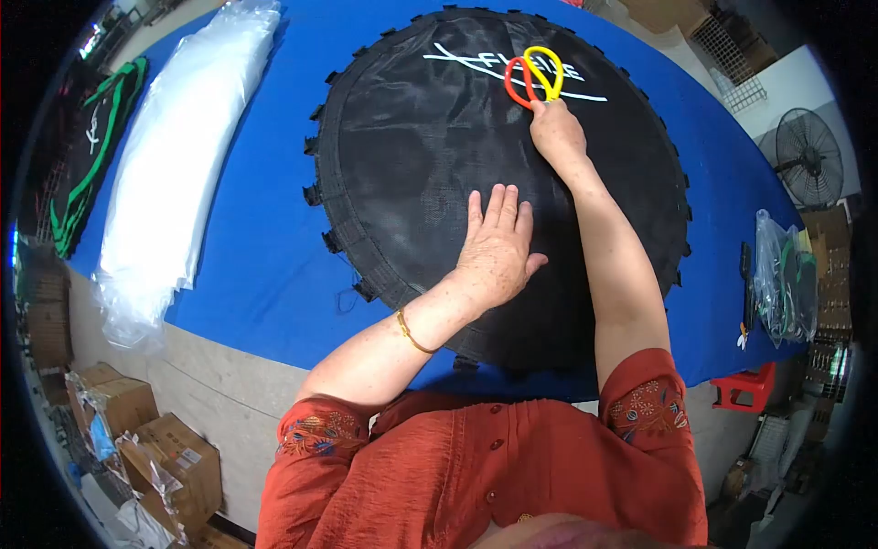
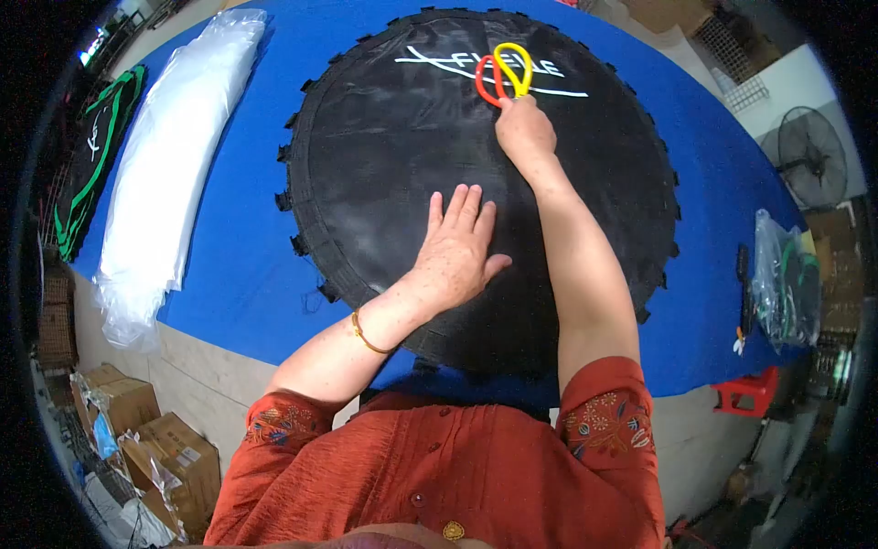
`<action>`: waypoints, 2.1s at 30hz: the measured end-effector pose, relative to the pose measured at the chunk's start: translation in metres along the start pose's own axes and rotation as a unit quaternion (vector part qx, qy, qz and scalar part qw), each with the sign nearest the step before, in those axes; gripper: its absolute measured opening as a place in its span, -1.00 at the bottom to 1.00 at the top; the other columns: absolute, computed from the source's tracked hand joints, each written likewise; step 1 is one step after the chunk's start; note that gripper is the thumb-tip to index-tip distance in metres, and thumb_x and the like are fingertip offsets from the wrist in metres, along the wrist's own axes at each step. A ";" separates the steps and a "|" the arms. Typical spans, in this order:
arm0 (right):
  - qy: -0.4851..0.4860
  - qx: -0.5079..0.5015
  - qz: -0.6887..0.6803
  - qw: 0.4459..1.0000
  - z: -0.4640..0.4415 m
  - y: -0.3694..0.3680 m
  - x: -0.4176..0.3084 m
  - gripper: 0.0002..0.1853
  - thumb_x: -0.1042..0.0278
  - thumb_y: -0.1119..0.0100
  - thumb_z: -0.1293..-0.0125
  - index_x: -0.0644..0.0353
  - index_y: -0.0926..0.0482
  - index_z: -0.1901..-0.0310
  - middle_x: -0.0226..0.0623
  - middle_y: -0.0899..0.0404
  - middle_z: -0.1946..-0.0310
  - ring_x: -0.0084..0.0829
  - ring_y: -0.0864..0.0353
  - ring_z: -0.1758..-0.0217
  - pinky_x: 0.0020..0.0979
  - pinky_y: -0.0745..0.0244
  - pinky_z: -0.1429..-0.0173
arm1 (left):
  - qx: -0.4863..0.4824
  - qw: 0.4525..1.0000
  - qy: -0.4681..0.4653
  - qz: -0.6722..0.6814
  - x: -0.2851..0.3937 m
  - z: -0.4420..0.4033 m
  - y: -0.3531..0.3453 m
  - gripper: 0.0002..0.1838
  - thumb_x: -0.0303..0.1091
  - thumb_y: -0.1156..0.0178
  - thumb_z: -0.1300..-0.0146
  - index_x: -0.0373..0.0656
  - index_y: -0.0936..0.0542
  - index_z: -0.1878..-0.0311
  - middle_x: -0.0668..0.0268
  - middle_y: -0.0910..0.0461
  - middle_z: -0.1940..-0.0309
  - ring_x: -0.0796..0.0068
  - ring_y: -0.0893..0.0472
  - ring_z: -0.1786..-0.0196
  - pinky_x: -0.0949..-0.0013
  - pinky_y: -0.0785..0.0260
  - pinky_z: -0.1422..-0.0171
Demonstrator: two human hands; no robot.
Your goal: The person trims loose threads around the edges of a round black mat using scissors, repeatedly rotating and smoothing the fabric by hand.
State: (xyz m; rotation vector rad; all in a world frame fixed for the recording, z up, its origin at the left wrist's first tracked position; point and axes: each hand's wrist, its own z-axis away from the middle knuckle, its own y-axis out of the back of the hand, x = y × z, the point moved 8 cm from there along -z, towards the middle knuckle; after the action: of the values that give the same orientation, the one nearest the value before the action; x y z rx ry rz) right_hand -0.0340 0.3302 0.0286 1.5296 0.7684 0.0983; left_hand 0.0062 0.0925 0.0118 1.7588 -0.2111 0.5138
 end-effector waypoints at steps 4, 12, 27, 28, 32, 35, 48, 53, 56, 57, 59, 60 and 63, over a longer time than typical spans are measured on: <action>0.027 0.014 0.013 0.999 0.012 -0.002 -0.008 -0.49 -0.05 -0.04 -0.68 0.37 -0.58 -0.08 0.30 -0.78 0.11 0.30 -0.79 -0.05 0.19 -0.65 -0.17 | 0.004 1.000 0.003 0.006 -0.002 -0.001 -0.003 -0.09 0.07 -0.36 -0.46 -0.43 -0.32 -0.61 -0.32 -0.17 -0.67 -0.28 -0.05 -0.78 -0.38 0.18 -0.80; 0.022 0.048 0.035 0.998 0.013 0.004 -0.001 -0.52 -0.06 -0.04 -0.68 0.32 -0.58 -0.04 0.27 -0.79 0.17 0.30 -0.80 0.00 0.19 -0.67 -0.11 | 0.011 1.000 -0.002 0.014 -0.003 0.000 -0.001 -0.08 0.07 -0.37 -0.44 -0.44 -0.33 -0.60 -0.30 -0.17 -0.67 -0.28 -0.05 -0.77 -0.39 0.17 -0.79; 0.055 0.031 0.056 0.996 0.028 0.010 0.000 -0.51 -0.07 -0.02 -0.69 0.33 -0.56 -0.03 0.29 -0.78 0.20 0.33 -0.80 0.05 0.21 -0.68 -0.07 | 0.004 1.000 0.003 0.018 -0.002 0.001 -0.002 -0.10 0.06 -0.36 -0.46 -0.43 -0.32 -0.61 -0.30 -0.16 -0.67 -0.25 -0.03 -0.78 -0.37 0.19 -0.80; 0.048 0.031 0.061 0.997 0.024 0.010 0.004 -0.51 -0.07 -0.02 -0.69 0.33 -0.56 -0.03 0.28 -0.78 0.21 0.32 -0.80 0.06 0.22 -0.67 -0.07 | 0.007 1.000 0.000 0.019 -0.002 0.000 -0.001 -0.10 0.06 -0.37 -0.46 -0.42 -0.32 -0.60 -0.31 -0.16 -0.67 -0.26 -0.03 -0.78 -0.38 0.18 -0.80; 0.022 0.069 0.058 0.996 0.006 0.020 0.031 -0.51 -0.08 -0.02 -0.69 0.32 -0.57 -0.04 0.26 -0.79 0.22 0.30 -0.81 0.07 0.22 -0.68 -0.06 | 0.016 1.000 -0.004 0.024 -0.002 0.002 0.001 -0.10 0.03 -0.40 -0.44 -0.43 -0.33 -0.59 -0.32 -0.17 -0.66 -0.28 -0.05 -0.77 -0.40 0.16 -0.79; 0.006 0.066 0.062 0.996 0.006 0.020 0.045 -0.51 -0.08 -0.02 -0.69 0.31 -0.58 -0.05 0.26 -0.79 0.15 0.29 -0.81 0.00 0.22 -0.66 -0.13 | 0.017 1.000 -0.004 0.026 -0.002 0.002 0.001 -0.11 0.02 -0.40 -0.43 -0.42 -0.33 -0.59 -0.32 -0.17 -0.66 -0.29 -0.06 -0.77 -0.40 0.16 -0.79; 0.019 0.005 -0.016 1.000 0.004 -0.007 0.005 -0.47 -0.04 -0.06 -0.65 0.41 -0.64 -0.06 0.36 -0.76 0.09 0.31 -0.77 -0.11 0.19 -0.62 -0.25 | -0.004 1.000 0.005 0.013 -0.001 0.000 0.000 -0.11 0.03 -0.36 -0.47 -0.44 -0.32 -0.60 -0.32 -0.15 -0.67 -0.28 -0.04 -0.78 -0.38 0.20 -0.80; 0.047 -0.016 0.006 0.999 0.019 -0.008 -0.018 -0.48 -0.06 -0.03 -0.67 0.39 -0.62 -0.07 0.34 -0.76 0.09 0.32 -0.77 -0.08 0.17 -0.64 -0.23 | -0.002 1.000 0.002 0.022 -0.002 0.001 0.000 -0.11 0.03 -0.37 -0.46 -0.46 -0.32 -0.60 -0.33 -0.15 -0.67 -0.29 -0.04 -0.78 -0.38 0.20 -0.80; 0.036 -0.001 -0.031 0.999 0.013 -0.012 -0.019 -0.47 -0.06 -0.05 -0.66 0.40 -0.62 -0.07 0.33 -0.77 0.08 0.30 -0.78 -0.10 0.16 -0.64 -0.23 | 0.003 1.000 0.002 0.020 -0.002 0.000 0.000 -0.10 0.03 -0.37 -0.46 -0.45 -0.32 -0.60 -0.33 -0.15 -0.67 -0.28 -0.04 -0.78 -0.38 0.20 -0.80; 0.035 -0.004 -0.026 0.999 0.014 -0.015 -0.022 -0.46 -0.07 -0.06 -0.65 0.40 -0.62 -0.07 0.33 -0.77 0.08 0.30 -0.78 -0.11 0.16 -0.64 -0.23 | 0.002 1.000 0.003 0.019 -0.002 0.000 0.000 -0.11 0.03 -0.37 -0.46 -0.45 -0.32 -0.60 -0.33 -0.16 -0.67 -0.28 -0.04 -0.78 -0.38 0.20 -0.80; 0.035 -0.010 -0.016 0.999 0.017 -0.023 -0.034 -0.46 -0.07 -0.06 -0.65 0.41 -0.62 -0.07 0.32 -0.77 0.09 0.29 -0.78 -0.12 0.16 -0.64 -0.24 | -0.001 1.000 0.004 0.017 -0.001 0.000 0.000 -0.10 0.03 -0.38 -0.45 -0.44 -0.33 -0.60 -0.32 -0.16 -0.67 -0.28 -0.04 -0.78 -0.38 0.19 -0.80; 0.055 -0.035 -0.020 0.998 0.016 -0.031 -0.042 -0.46 -0.07 -0.05 -0.66 0.41 -0.62 -0.08 0.31 -0.77 0.08 0.29 -0.78 -0.12 0.17 -0.63 -0.24 | -0.003 1.000 0.004 0.016 -0.001 -0.001 0.001 -0.10 0.04 -0.38 -0.45 -0.44 -0.33 -0.60 -0.31 -0.15 -0.67 -0.28 -0.04 -0.78 -0.37 0.19 -0.80; 0.084 -0.052 -0.008 0.995 0.023 -0.024 -0.064 -0.46 -0.06 -0.05 -0.66 0.40 -0.63 -0.10 0.30 -0.78 0.07 0.29 -0.78 -0.11 0.18 -0.63 -0.23 | -0.005 1.000 0.005 0.014 -0.002 -0.001 0.000 -0.10 0.04 -0.38 -0.45 -0.43 -0.33 -0.60 -0.31 -0.15 -0.68 -0.28 -0.04 -0.78 -0.37 0.20 -0.81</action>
State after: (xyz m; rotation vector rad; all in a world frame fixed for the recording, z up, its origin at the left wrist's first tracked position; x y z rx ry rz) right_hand -0.0809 0.2752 0.0277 1.4291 0.8942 0.2532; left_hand 0.0042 0.0929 0.0109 1.7451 -0.2318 0.5403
